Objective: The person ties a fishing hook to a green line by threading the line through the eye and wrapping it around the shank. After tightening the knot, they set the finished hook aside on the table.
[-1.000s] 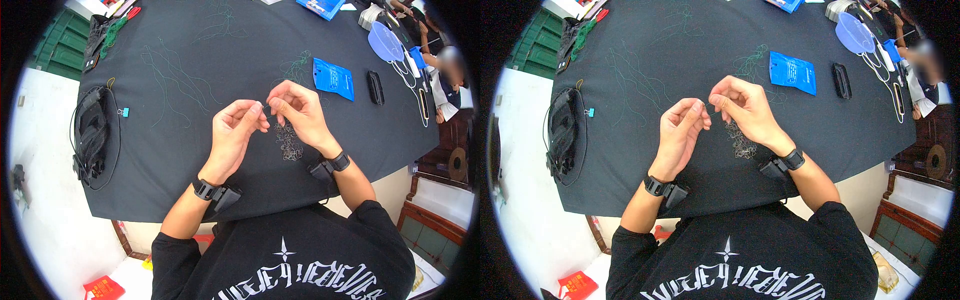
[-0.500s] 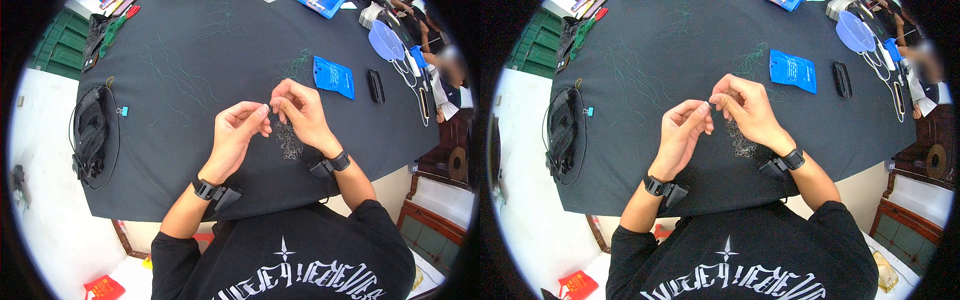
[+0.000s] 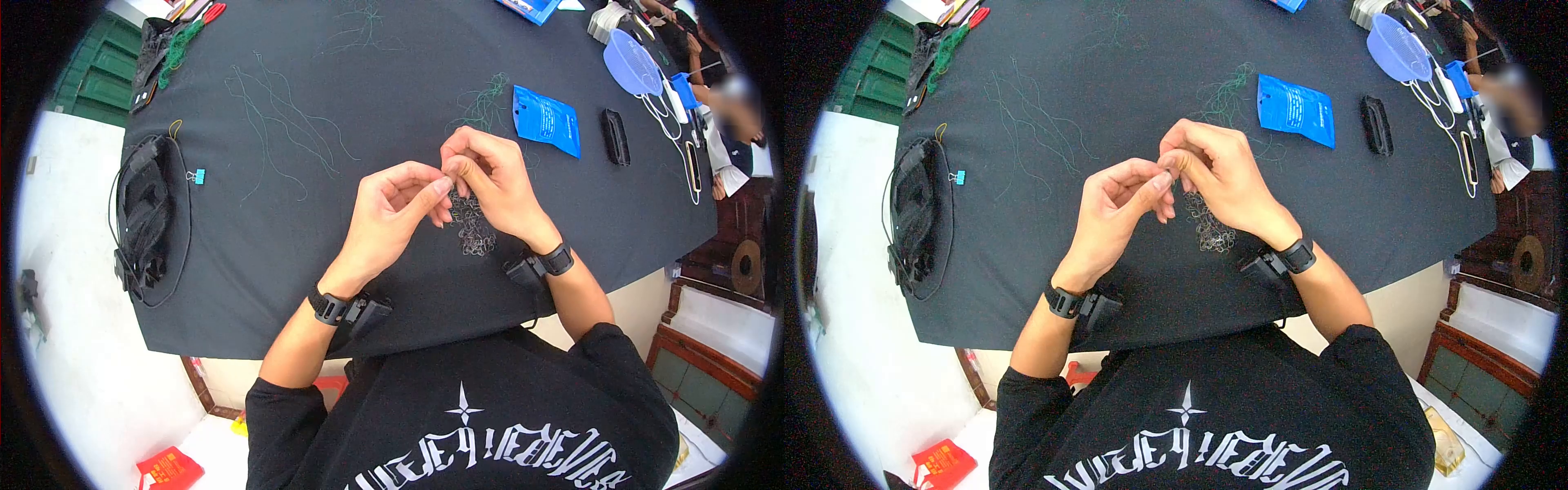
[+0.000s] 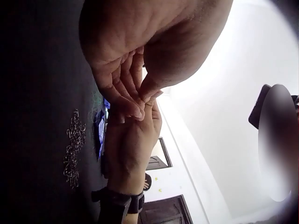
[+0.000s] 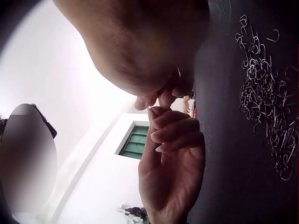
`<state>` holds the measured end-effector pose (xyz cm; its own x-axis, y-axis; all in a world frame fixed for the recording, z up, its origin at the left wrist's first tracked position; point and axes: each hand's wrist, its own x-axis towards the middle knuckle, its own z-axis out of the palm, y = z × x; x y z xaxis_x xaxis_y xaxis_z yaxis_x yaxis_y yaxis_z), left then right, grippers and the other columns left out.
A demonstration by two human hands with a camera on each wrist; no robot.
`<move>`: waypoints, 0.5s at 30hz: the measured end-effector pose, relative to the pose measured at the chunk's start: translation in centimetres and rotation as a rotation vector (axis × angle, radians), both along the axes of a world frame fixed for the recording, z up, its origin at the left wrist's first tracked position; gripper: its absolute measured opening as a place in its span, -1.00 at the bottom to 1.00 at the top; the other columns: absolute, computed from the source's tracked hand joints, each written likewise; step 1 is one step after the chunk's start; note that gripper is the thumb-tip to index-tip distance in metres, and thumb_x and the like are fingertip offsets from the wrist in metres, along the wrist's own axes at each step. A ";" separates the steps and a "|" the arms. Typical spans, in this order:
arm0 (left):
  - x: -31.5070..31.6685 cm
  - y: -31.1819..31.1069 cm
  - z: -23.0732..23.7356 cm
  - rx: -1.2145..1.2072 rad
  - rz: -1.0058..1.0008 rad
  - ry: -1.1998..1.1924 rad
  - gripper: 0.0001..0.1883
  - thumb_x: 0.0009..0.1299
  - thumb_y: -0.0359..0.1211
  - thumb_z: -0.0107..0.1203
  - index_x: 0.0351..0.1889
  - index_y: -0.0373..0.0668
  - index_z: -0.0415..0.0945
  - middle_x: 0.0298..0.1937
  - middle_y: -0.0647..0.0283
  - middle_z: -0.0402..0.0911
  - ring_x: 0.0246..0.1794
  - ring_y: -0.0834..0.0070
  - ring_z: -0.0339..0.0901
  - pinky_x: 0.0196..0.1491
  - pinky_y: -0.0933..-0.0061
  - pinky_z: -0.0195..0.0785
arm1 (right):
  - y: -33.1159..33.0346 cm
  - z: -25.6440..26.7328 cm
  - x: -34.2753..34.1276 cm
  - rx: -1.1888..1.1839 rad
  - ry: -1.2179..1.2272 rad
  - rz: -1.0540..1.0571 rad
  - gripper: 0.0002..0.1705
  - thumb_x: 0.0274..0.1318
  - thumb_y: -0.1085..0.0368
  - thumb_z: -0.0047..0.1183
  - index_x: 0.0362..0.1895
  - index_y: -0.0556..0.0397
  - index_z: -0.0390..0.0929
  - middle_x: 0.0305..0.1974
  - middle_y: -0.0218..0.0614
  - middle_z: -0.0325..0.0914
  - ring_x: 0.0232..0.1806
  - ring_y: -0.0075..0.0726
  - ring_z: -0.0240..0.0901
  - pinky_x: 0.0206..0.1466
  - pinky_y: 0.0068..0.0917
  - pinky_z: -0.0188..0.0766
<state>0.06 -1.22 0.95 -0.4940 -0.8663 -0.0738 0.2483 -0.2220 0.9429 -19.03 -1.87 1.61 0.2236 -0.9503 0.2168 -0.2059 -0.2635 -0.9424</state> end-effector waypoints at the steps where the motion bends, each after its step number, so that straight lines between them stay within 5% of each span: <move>1: 0.0 0.0 0.0 0.000 -0.007 0.003 -0.82 0.53 -0.36 0.15 -0.08 -0.31 0.62 -0.32 0.25 0.67 -0.36 0.58 0.61 -0.27 0.54 0.48 | 0.0 0.0 0.0 0.004 -0.004 -0.007 -0.86 0.36 0.36 0.09 -0.27 0.17 0.54 -0.49 -0.39 0.53 -0.55 -0.63 0.40 -0.51 -0.59 0.28; 15: 0.5 -0.2 0.2 0.074 0.015 0.033 -0.86 0.55 -0.35 0.13 -0.10 -0.24 0.59 -0.35 0.34 0.61 -0.47 0.72 0.47 -0.47 0.68 0.28 | -0.1 1.1 -0.1 0.096 -0.087 -0.038 -0.77 0.40 0.24 0.08 -0.25 0.16 0.54 -0.51 -0.42 0.51 -0.51 -0.63 0.40 -0.46 -0.60 0.28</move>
